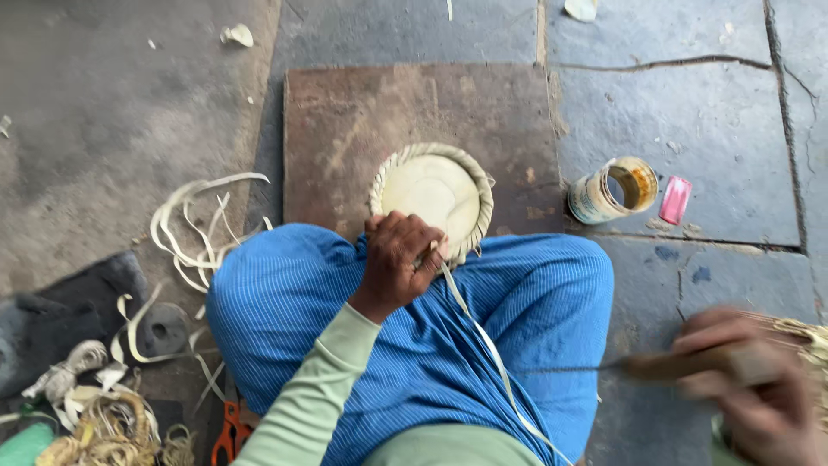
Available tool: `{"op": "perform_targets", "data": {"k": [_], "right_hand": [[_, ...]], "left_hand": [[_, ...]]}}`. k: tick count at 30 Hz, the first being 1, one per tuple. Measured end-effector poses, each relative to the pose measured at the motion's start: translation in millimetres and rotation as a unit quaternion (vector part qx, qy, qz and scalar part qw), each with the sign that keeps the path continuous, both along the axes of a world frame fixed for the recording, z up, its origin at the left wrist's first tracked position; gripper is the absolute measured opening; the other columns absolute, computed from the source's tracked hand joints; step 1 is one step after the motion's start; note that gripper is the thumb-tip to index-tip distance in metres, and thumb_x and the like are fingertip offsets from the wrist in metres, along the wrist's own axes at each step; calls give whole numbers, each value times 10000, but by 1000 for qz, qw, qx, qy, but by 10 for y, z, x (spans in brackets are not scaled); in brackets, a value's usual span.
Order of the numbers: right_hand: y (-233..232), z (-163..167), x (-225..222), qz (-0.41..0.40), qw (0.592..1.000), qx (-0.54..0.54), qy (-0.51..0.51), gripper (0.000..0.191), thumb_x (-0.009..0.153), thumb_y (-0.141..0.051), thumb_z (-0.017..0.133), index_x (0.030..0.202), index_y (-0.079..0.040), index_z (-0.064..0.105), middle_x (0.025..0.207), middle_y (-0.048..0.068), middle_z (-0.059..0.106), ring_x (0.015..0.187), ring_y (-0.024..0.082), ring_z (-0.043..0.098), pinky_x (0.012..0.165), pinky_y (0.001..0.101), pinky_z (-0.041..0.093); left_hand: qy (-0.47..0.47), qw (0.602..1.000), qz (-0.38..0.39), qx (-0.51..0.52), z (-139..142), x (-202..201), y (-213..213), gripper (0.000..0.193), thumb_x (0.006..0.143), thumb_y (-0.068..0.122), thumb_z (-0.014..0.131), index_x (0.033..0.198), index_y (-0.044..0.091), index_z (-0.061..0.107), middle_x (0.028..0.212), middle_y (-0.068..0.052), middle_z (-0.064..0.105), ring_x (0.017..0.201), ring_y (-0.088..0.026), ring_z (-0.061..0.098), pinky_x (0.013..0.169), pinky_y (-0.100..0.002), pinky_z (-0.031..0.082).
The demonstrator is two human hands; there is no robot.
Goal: The person sits cross-legged on the floor with a drum across their lap and laces a flat leather strap around the drum's rim, tightening and threading the strap by hand. They use a wooden-handled awl to help pull and seat the strap around the woven rim band.
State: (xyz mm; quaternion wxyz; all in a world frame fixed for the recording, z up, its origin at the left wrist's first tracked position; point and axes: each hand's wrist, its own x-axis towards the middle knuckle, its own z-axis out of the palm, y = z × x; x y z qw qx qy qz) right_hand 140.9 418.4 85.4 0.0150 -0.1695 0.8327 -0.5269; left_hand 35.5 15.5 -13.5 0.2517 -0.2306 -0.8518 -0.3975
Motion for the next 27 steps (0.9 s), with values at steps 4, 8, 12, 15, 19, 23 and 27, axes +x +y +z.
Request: {"op": "perform_targets", "data": {"k": [4, 8, 12, 15, 19, 23, 27], "right_hand": [[-584, 271, -412, -21, 936, -294, 194, 160, 1064, -320, 661, 1150, -191, 619, 1019, 70, 616, 917, 196, 590, 876, 357, 527], [-1384, 341, -809, -92, 905, -336, 246, 277, 1126, -377, 598, 1298, -177, 514, 963, 77, 564, 780, 190, 552, 745, 351, 498], [-1837, 345, -1042, -117, 901, -330, 255, 396, 1187, -434, 534, 1447, -163, 410, 907, 83, 512, 643, 185, 515, 615, 346, 468], [-1955, 310, -1122, -97, 912, -325, 232, 448, 1236, -466, 494, 1537, -167, 350, 881, 91, 480, 590, 190, 498, 565, 352, 459], [-1993, 217, -1198, -81, 919, -320, 218, 453, 1231, -483, 480, 1544, -186, 343, 866, 90, 488, 585, 192, 515, 562, 365, 474], [-1935, 183, -1253, -61, 919, -339, 190, 501, 1157, -543, 447, 1489, -179, 357, 834, 75, 496, 535, 176, 506, 504, 353, 470], [-1978, 290, -1357, 58, 920, -358, 147, 610, 1063, -670, 333, 1411, -182, 454, 711, 63, 509, 443, 141, 505, 471, 333, 472]], "left_hand": [[-6, 1000, 1, -18, -1, 1, -12, 74, 979, 241, 663, 992, 169, 674, 903, 42, 639, 885, -173, 562, 909, -383, 330], [-8, 1000, -2, -11, -7, -14, -24, 77, 992, 233, 650, 1006, 161, 674, 925, 33, 650, 896, -173, 569, 910, -387, 336], [-19, 1000, -6, -9, -27, -9, -34, 69, 980, 230, 654, 993, 165, 673, 918, 24, 649, 914, -195, 575, 888, -389, 342], [-8, 1000, -3, 2, -56, -15, -35, 70, 981, 223, 662, 1008, 159, 672, 920, 19, 648, 915, -195, 579, 884, -395, 342], [-6, 1000, -5, 16, -88, -24, -35, 69, 994, 216, 664, 1025, 155, 666, 921, 15, 642, 916, -193, 577, 881, -394, 359], [-4, 1000, -5, 22, -107, -17, -48, 77, 995, 212, 666, 1041, 151, 664, 940, 1, 635, 933, -205, 579, 886, -391, 383], [-9, 1000, -9, 22, -127, -16, -60, 79, 995, 204, 669, 1050, 146, 669, 947, -2, 632, 940, -210, 582, 894, -389, 388]]}}
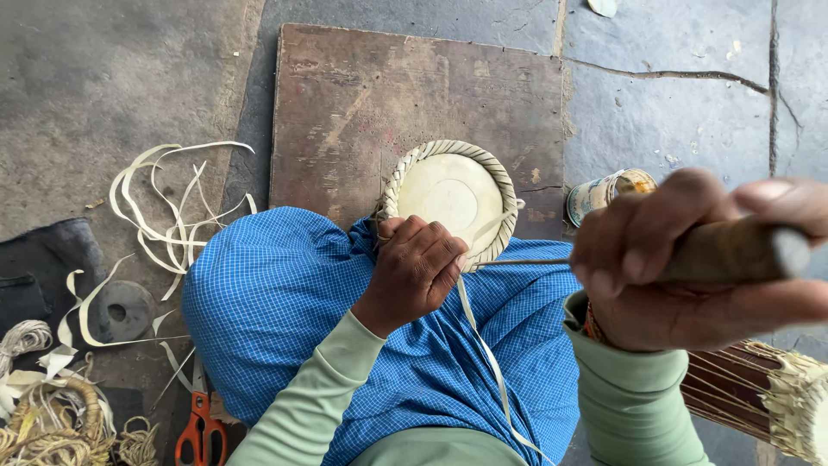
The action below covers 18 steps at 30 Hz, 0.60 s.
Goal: The person sits cross-legged on the floor with a drum across their lap and laces a flat leather strap around the drum's rim, tightening and threading the strap by hand. They use a wooden-handled awl to help pull and seat the strap around the woven rim band.
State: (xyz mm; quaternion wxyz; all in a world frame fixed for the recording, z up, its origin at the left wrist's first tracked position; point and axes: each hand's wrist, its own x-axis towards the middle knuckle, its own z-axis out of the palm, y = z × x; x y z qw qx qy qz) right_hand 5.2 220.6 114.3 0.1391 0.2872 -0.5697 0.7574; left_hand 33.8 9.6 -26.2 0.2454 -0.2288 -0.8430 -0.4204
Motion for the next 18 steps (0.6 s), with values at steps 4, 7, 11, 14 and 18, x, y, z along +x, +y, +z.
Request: {"op": "perform_targets", "data": {"k": [4, 7, 11, 14, 18], "right_hand": [[-224, 351, -232, 214, 976, 34, 23, 573, 1057, -592, 314, 1239, -126, 593, 740, 85, 590, 502, 138, 574, 555, 326, 541], [-90, 912, -349, 172, 946, 275, 15, 425, 1120, -453, 390, 1109, -89, 608, 910, 173, 628, 741, 194, 701, 709, 356, 599], [346, 1240, -344, 67, 778, 621, -69, 259, 1041, -259, 487, 1104, -116, 693, 1009, 95, 765, 688, 158, 698, 617, 335, 540], [527, 1147, -323, 136, 714, 684, 62, 287, 1030, -227, 477, 1192, -162, 704, 1008, 43, 804, 719, 96, 738, 640, 319, 552], [476, 1086, -212, 168, 422, 887, -80, 525, 945, -418, 544, 1468, -390, 578, 844, -56, 763, 695, 34, 756, 657, 304, 634]], "left_hand": [[1, 1000, -2, 8, 4, 11, -14, 88, 1002, 203, 666, 1064, 141, 668, 967, -7, 635, 959, -214, 582, 902, -383, 396], [3, 1000, 0, 3, 40, 22, -31, 87, 990, 205, 673, 1051, 143, 671, 962, 2, 639, 950, -205, 584, 898, -391, 386], [-22, 999, -19, -13, 117, 36, -60, 87, 956, 219, 701, 1009, 153, 684, 945, 7, 622, 942, -199, 566, 912, -400, 369], [-46, 998, -48, -18, 163, 47, -101, 124, 929, 226, 724, 1017, 146, 689, 974, -5, 595, 980, -210, 546, 945, -391, 372], [-53, 995, -74, -32, 182, 45, -152, 248, 805, 216, 764, 1031, 131, 709, 982, -16, 581, 987, -226, 537, 932, -422, 350]]}}
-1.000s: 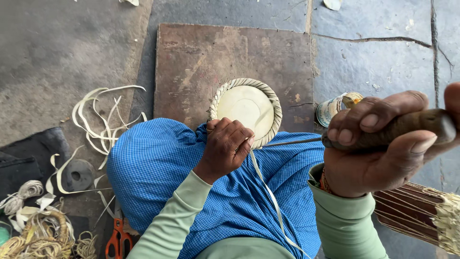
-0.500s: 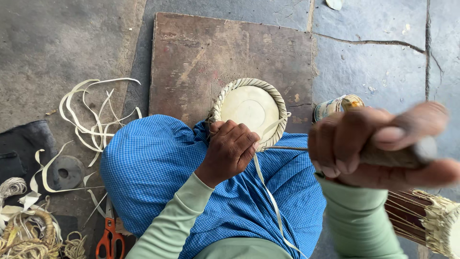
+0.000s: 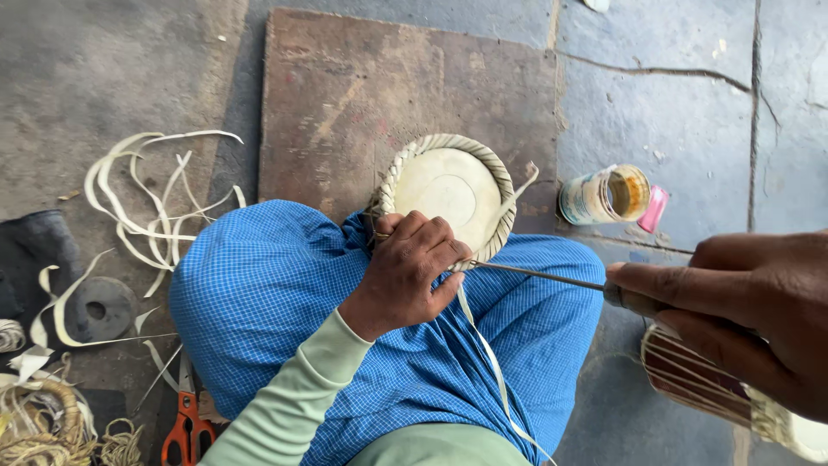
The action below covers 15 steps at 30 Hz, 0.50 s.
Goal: The person sits cross-legged on the floor with a drum across their lap and laces a flat leather strap around the drum's rim, tightening and threading the strap by hand. They use a wooden-handled awl to help pull and seat the strap around the woven rim band.
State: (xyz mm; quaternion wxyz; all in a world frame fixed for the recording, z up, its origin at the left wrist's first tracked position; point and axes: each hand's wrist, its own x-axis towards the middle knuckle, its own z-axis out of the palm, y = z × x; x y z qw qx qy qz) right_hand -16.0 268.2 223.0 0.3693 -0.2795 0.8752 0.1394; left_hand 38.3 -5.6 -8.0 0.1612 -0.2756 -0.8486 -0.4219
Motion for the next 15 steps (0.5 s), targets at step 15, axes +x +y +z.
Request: {"op": "perform_targets", "data": {"k": [15], "right_hand": [[81, -222, 367, 42, 990, 134, -5, 713, 903, -457, 554, 1591, -389, 378, 846, -91, 694, 729, 48, 656, 702, 316, 592]], "left_hand": [[-6, 1000, -6, 6, -46, 3, -24, 247, 883, 214, 768, 1103, 127, 698, 1011, -2, 562, 1017, -215, 514, 940, -430, 325]]}}
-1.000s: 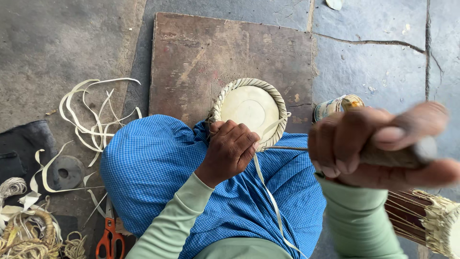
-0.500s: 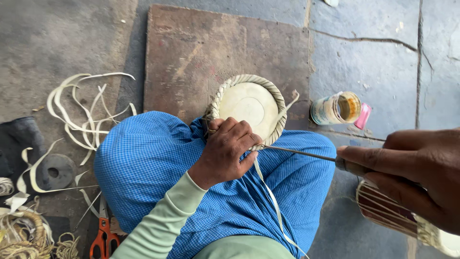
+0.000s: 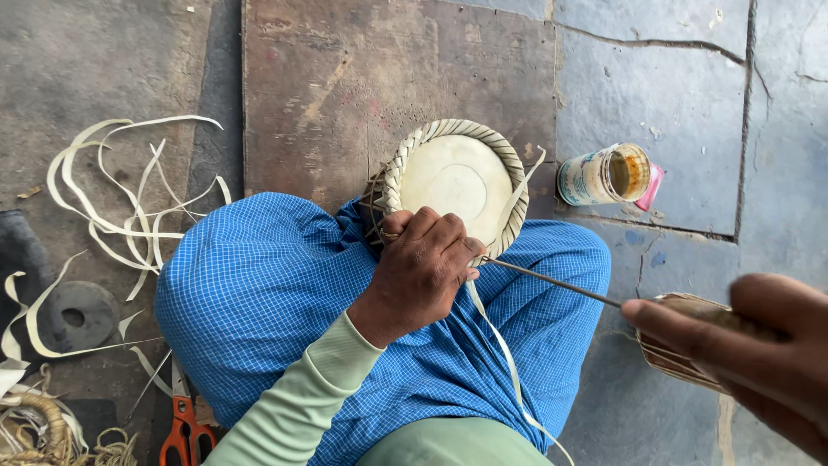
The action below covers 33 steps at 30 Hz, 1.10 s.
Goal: The person sits cross-legged on the floor with a drum across their lap and laces a flat leather strap around the drum's rim, tightening and threading the strap by hand. They use a wooden-handled awl to help pull and seat the strap around the woven rim band.
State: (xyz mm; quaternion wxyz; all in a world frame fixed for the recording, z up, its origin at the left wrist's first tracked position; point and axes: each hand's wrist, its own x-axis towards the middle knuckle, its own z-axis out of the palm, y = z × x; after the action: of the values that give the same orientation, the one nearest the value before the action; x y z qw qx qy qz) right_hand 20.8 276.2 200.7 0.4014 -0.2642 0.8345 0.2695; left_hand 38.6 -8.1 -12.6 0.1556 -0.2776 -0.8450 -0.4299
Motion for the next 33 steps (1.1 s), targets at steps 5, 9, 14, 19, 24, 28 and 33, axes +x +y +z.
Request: {"op": "perform_targets", "data": {"k": [5, 9, 14, 19, 24, 28, 33], "right_hand": [[495, -73, 18, -223, 975, -2, -8, 697, 860, -423, 685, 1524, -479, 479, 861, -137, 703, 769, 17, 672, 791, 226, 610], [794, -301, 356, -103, 985, -137, 35, 720, 846, -363, 606, 1553, -350, 465, 1132, -77, 763, 919, 93, 717, 879, 276, 589], [1072, -486, 478, -152, 898, -413, 16, 588, 920, -240, 659, 1496, -134, 603, 1328, 134, 741, 1164, 279, 726, 929, 379, 556], [1205, -677, 478, -66, 943, -325, 34, 628, 912, -316, 659, 1520, -206, 545, 1233, 9, 745, 1110, 181, 739, 997, 406, 566], [1258, -905, 585, -499, 821, -271, -64, 554, 887, -207, 691, 1432, -210, 590, 1075, 57, 728, 1023, 200, 747, 924, 406, 637], [1150, -1060, 737, -118, 927, -345, 89, 574, 966, -373, 652, 1520, -268, 546, 1231, 17, 707, 1069, 88, 671, 909, 285, 565], [833, -1601, 960, -291, 785, -547, 19, 595, 924, -209, 679, 1496, -131, 535, 1052, 91, 723, 885, 144, 716, 693, 290, 593]], "left_hand": [[5, 1000, 8, 6, -5, 7, -12, 239, 877, 206, 754, 1097, 131, 697, 1007, -3, 561, 1019, -216, 517, 947, -442, 317], [-16, 1000, 0, 5, -16, -5, -2, 240, 895, 196, 750, 1116, 120, 697, 1039, -17, 564, 1040, -229, 512, 956, -422, 328], [-2, 1000, 18, 6, -15, 5, 13, 229, 876, 213, 760, 1088, 148, 702, 999, 4, 562, 1011, -212, 520, 933, -443, 311], [-4, 1000, 22, -12, 3, 2, 31, 249, 856, 226, 770, 1085, 156, 706, 978, -1, 555, 999, -217, 520, 915, -445, 307], [-5, 1000, 26, -15, 25, -2, 58, 254, 881, 217, 773, 1119, 167, 702, 984, 8, 546, 1010, -214, 518, 917, -432, 311], [1, 999, 39, -34, 29, -8, 68, 249, 849, 213, 788, 1081, 181, 704, 923, -8, 513, 952, -224, 505, 883, -452, 298], [-15, 999, 39, -25, 31, -34, 38, 258, 870, 223, 782, 1114, 196, 703, 934, 14, 508, 966, -209, 501, 902, -438, 299]]}}
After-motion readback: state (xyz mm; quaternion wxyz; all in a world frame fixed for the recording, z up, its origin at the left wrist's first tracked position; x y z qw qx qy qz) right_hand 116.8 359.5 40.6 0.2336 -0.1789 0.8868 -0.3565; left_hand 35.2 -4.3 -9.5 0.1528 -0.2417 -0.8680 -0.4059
